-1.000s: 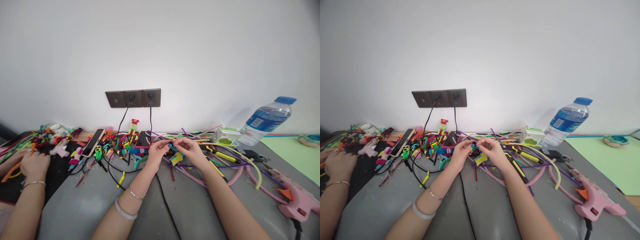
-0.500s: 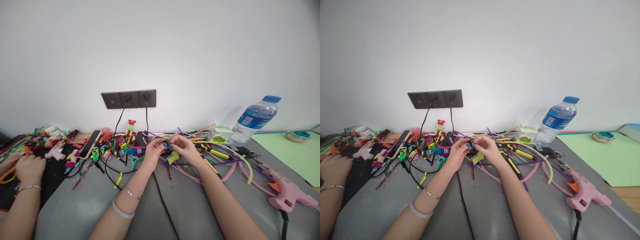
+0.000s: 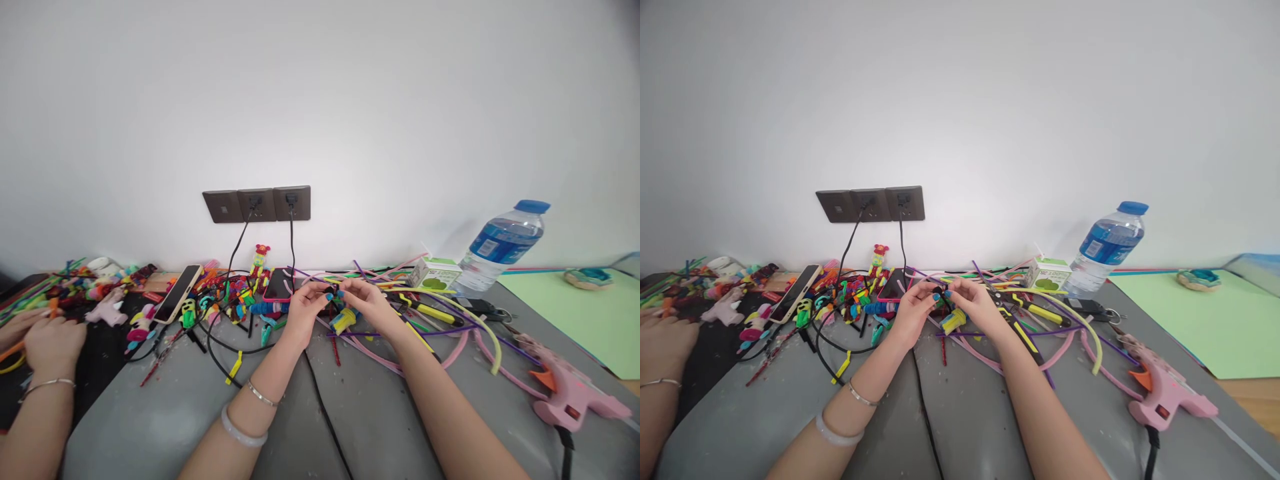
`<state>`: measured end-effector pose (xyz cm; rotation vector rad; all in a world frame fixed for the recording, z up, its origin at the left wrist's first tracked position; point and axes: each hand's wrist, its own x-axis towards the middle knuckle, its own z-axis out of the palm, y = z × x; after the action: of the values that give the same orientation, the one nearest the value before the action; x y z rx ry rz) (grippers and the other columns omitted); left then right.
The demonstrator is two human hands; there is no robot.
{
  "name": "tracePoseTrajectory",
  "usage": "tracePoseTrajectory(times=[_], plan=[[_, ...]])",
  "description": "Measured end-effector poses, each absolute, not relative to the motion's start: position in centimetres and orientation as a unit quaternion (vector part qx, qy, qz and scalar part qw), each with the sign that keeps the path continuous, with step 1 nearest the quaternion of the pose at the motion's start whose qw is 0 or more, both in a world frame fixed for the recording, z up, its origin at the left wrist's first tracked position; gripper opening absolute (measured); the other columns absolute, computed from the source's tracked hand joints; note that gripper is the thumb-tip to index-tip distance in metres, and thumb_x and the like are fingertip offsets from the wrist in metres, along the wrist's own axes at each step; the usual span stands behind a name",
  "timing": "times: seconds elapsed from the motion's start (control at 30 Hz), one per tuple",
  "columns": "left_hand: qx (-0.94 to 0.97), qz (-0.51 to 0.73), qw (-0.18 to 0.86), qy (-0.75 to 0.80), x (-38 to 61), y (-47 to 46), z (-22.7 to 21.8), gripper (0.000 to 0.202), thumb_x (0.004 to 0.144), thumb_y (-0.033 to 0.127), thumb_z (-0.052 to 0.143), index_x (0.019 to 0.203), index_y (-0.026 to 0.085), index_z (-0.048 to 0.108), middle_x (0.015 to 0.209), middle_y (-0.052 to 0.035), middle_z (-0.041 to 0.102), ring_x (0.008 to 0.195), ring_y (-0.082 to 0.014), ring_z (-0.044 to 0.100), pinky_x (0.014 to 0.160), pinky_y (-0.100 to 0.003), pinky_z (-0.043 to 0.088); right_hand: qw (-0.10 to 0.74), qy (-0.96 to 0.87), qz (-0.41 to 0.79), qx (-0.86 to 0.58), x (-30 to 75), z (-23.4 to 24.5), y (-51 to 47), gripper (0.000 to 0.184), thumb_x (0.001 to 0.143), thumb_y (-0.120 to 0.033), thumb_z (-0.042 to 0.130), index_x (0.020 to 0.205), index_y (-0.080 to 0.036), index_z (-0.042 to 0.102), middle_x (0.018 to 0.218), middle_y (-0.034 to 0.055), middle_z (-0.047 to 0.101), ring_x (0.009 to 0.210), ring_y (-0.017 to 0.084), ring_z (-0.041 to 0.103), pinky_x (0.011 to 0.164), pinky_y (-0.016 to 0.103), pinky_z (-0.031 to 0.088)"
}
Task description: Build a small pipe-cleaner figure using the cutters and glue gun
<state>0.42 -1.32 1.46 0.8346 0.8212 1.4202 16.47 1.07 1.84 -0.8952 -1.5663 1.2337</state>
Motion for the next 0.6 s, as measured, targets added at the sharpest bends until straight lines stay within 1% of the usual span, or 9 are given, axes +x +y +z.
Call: tracePoseTrajectory(times=[0.13, 0.33, 0.47, 0.6], plan=[[0.390, 0.607, 0.588, 0.365, 0.37, -1.34, 1.36, 0.028, 0.059, 0.029, 0.085, 0.080, 0.018, 0.072, 0.081, -0.0018, 0.067, 0.072, -0.0109, 0.056, 0.066, -0.023, 0.044, 0.470, -0.636, 0.502, -0.350, 16.43, 2.02, 0.99, 0.030, 0.078, -0.048, 0.070, 0.081, -0.020, 0.058, 0.077, 0.0012, 0.059, 0.070, 0.015, 0.055, 0.064, 0.026, 0.046], [0.419, 0.608, 0.569, 0.362, 0.35, -1.22, 1.16, 0.025, 0.060, 0.027, 0.084, 0.079, 0.018, 0.071, 0.082, -0.0018, 0.067, 0.074, -0.0118, 0.058, 0.068, -0.023, 0.046, 0.473, -0.639, 0.502, -0.340, 16.69, 1.85, 1.19, 0.026, 0.078, -0.044, 0.070, 0.081, -0.021, 0.058, 0.079, 0.0011, 0.060, 0.073, 0.016, 0.057, 0.069, 0.029, 0.047], [0.452, 0.594, 0.553, 0.371, 0.23, -1.23, 1.11, 0.023, 0.062, 0.027, 0.082, 0.080, 0.017, 0.071, 0.082, -0.0019, 0.067, 0.073, -0.0116, 0.057, 0.068, -0.023, 0.046, 0.473, -0.643, 0.496, -0.342, 16.85, 1.71, 1.29, 0.022, 0.079, -0.040, 0.069, 0.081, -0.020, 0.060, 0.078, 0.0002, 0.059, 0.070, 0.015, 0.056, 0.069, 0.028, 0.046], [0.472, 0.583, 0.542, 0.380, 0.19, -1.31, 1.11, 0.024, 0.062, 0.027, 0.082, 0.079, 0.017, 0.070, 0.080, -0.0021, 0.066, 0.068, -0.0112, 0.057, 0.065, -0.023, 0.047, 0.472, -0.653, 0.481, -0.346, 16.84, 1.58, 1.34, 0.023, 0.078, -0.041, 0.070, 0.081, -0.020, 0.061, 0.077, 0.0009, 0.060, 0.069, 0.015, 0.056, 0.067, 0.029, 0.046]])
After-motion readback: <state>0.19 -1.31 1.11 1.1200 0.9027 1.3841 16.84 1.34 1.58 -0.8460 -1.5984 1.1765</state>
